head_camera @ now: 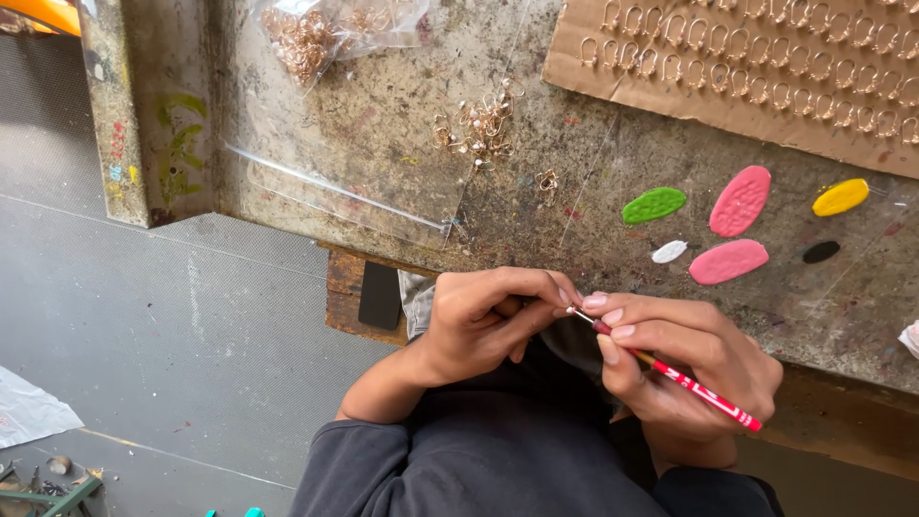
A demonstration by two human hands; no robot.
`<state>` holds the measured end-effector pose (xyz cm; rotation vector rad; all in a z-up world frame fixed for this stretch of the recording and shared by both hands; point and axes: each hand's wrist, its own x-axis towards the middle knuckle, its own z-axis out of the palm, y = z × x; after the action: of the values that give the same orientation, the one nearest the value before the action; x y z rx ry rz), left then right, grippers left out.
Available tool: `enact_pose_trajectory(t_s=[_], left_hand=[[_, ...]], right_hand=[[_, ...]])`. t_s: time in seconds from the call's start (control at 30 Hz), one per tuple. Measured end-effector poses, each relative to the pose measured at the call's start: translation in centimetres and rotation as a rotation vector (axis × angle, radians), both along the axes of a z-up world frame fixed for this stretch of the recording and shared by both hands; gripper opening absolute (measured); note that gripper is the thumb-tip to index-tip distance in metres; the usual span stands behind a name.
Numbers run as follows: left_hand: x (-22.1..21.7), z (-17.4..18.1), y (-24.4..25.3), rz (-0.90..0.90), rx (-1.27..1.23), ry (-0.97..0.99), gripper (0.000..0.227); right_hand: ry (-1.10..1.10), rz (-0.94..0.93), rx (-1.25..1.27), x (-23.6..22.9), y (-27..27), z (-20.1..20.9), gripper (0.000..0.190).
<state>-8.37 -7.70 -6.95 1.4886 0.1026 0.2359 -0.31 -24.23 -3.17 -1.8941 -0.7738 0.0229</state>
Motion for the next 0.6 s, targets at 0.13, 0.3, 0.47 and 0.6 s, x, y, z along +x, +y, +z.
enact_pose_trajectory(t_s=[0.13, 0.3, 0.47, 0.6], left_hand=[[-0.11, -0.09, -0.08, -0.006, 0.001, 0.010, 0.004], [-0.11, -0.18, -0.07, -0.006, -0.005, -0.006, 0.004], [-0.07, -0.13, -0.01, -0.013, -0.006, -0.005, 0.004], [-0.06, -0.20, -0.04, -0.011, -0.017, -0.011, 0.005]], right_hand=[[0.010, 0.011, 0.002, 0.10, 0.04, 0.20, 0.009], [0.012, 0.006, -0.002, 0.05, -0.03, 0.09, 0.009], [0.008, 0.010, 0.002, 0.09, -0.08, -0.05, 0.009], [-0.002, 0.005, -0.007, 0.08, -0.07, 0.04, 0.009]])
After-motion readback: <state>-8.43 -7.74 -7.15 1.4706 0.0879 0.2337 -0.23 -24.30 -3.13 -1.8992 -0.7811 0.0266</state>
